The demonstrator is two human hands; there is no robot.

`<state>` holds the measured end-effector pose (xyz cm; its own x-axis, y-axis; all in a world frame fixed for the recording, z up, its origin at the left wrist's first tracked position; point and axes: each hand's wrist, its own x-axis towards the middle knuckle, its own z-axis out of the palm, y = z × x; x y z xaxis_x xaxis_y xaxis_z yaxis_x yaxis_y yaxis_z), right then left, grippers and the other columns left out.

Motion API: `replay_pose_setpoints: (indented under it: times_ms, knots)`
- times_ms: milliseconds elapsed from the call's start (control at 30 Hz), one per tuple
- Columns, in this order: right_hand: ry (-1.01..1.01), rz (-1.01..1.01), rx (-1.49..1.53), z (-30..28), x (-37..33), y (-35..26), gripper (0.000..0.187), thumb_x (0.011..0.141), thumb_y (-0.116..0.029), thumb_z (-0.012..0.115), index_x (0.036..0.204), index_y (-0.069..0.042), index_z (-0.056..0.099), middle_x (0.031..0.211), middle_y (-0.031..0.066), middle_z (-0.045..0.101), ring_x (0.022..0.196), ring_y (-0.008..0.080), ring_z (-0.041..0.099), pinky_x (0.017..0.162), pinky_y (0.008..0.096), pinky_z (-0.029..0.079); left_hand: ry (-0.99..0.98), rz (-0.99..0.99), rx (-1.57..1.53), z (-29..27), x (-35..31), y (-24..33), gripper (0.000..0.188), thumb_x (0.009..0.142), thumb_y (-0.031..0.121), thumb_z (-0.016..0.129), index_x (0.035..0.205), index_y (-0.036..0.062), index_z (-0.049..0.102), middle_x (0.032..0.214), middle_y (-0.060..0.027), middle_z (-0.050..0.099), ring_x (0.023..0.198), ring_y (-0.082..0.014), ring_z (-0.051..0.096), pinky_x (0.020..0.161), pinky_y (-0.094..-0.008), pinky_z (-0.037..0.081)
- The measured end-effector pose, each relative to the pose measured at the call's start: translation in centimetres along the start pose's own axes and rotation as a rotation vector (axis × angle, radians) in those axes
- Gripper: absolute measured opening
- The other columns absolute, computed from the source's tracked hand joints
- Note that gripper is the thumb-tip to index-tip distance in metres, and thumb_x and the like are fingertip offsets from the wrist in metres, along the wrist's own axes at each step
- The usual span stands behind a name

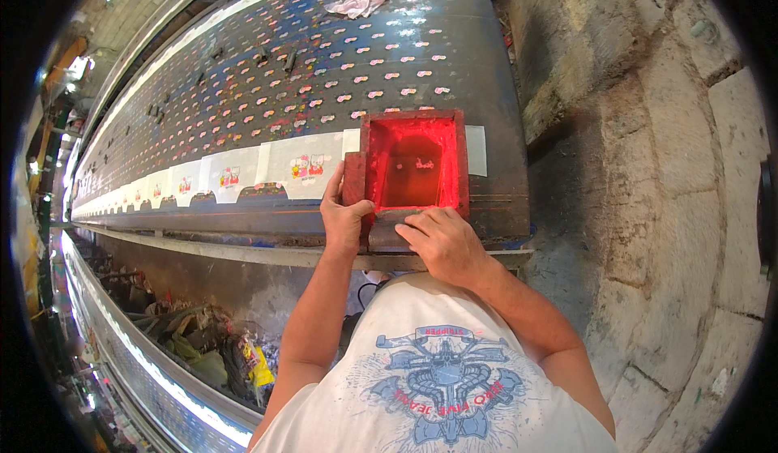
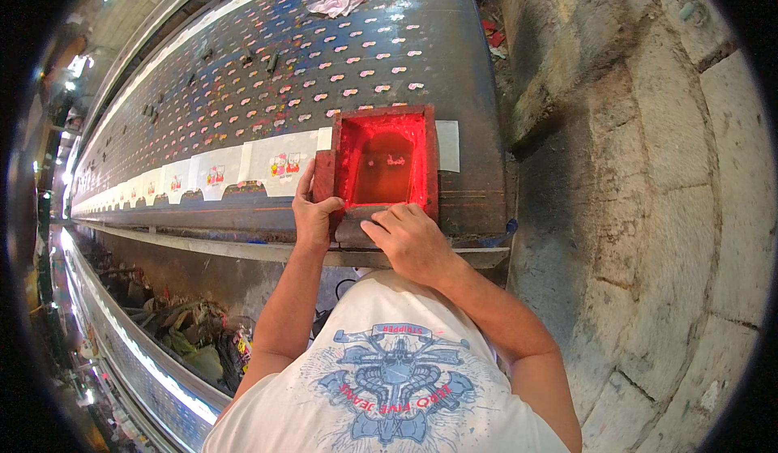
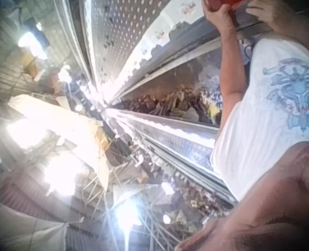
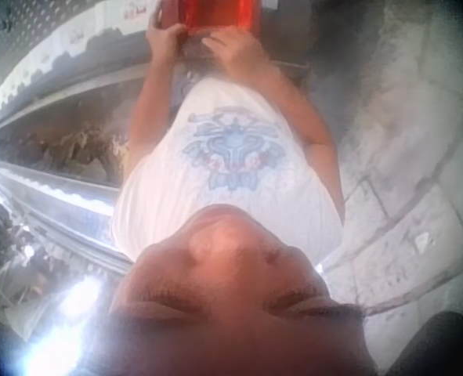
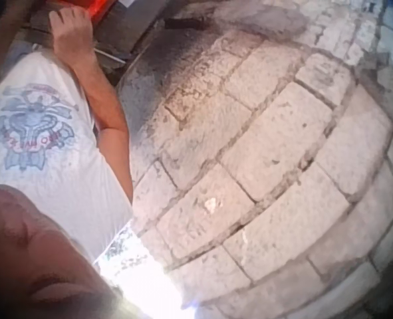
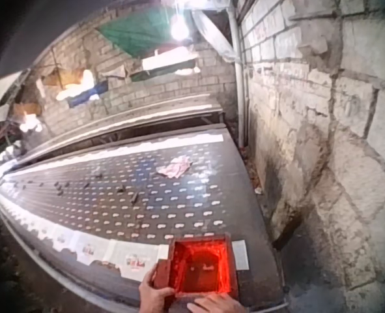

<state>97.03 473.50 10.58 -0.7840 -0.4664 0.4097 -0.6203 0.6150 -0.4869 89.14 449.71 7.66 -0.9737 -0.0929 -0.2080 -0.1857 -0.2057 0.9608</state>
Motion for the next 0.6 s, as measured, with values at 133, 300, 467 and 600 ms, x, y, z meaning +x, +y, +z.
replay_pose_setpoints:
  times_ms: [133, 300, 467, 600]
  knots:
    - [-0.001, -0.010, -0.042, -0.5, 1.6, 0.4, 0.039, 0.095, -0.011, 0.070, 0.133, -0.005, 0.079, 0.118, 0.0112, 0.079, 0.109, 0.0320, 0.072, 0.097, 0.0476, 0.057, 0.018, 0.004, 0.037, 0.0, -0.1, -0.1, 0.106, 0.076, -0.019, 0.075, 0.176, 0.0001, 0.045, 0.145, -0.0164, 0.075, 0.125, -0.0232, 0.077, 0.106, -0.0373, 0.064]
    - [-0.249, 0.004, 0.021, -4.0, 3.9, 2.6, 0.035, 0.091, -0.007, 0.070, 0.125, -0.005, 0.079, 0.110, 0.0146, 0.080, 0.108, 0.0346, 0.075, 0.097, 0.0494, 0.058, 0.003, 0.054, 0.041, 0.0, -0.1, -0.7, 0.100, 0.082, -0.015, 0.078, 0.176, 0.0004, 0.045, 0.155, -0.0186, 0.069, 0.134, -0.0245, 0.073, 0.114, -0.0372, 0.060]
    - [-0.179, 0.024, 0.009, -4.9, 8.0, 7.7, 0.035, 0.093, -0.001, 0.075, 0.127, -0.004, 0.078, 0.113, 0.0160, 0.082, 0.111, 0.0385, 0.075, 0.103, 0.0529, 0.058, 0.028, 0.070, 0.000, -0.4, 0.4, -2.1, 0.083, 0.097, -0.002, 0.081, 0.174, -0.0002, 0.049, 0.161, -0.0189, 0.066, 0.142, -0.0240, 0.068, 0.123, -0.0387, 0.053]
    - [-0.066, 0.086, -0.053, -3.3, 10.5, 11.4, 0.041, 0.094, 0.001, 0.077, 0.135, -0.005, 0.077, 0.119, 0.0182, 0.081, 0.117, 0.0410, 0.073, 0.106, 0.0539, 0.056, 0.021, 0.148, 0.050, -0.3, 0.5, -2.1, 0.075, 0.103, -0.003, 0.078, 0.172, -0.0047, 0.050, 0.164, -0.0200, 0.063, 0.146, -0.0246, 0.065, 0.126, -0.0392, 0.050]
